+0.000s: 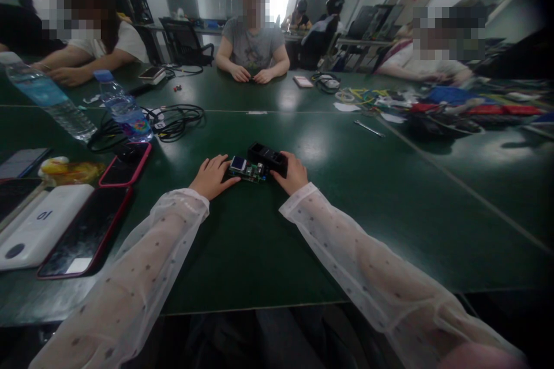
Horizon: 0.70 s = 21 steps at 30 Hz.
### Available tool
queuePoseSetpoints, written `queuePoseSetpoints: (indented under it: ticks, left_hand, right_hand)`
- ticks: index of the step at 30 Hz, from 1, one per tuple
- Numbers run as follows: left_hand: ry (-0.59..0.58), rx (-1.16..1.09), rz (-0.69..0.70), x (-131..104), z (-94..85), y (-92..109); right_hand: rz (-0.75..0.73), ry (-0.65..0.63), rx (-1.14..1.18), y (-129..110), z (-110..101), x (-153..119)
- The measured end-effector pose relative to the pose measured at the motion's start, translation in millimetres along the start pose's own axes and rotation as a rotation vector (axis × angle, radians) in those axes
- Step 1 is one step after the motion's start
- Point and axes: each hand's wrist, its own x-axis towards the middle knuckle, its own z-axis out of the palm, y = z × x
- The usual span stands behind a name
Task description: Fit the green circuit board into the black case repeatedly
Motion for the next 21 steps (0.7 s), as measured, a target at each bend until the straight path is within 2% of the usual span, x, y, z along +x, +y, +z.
queuePoseSetpoints:
  ticks: [21]
  left_hand:
    - [-0.023, 0.028, -0.006, 0.1, -4.4, 2.5]
  right_hand:
    - [0.003, 0.020, 0.003, 2.3, 1.5, 0.4]
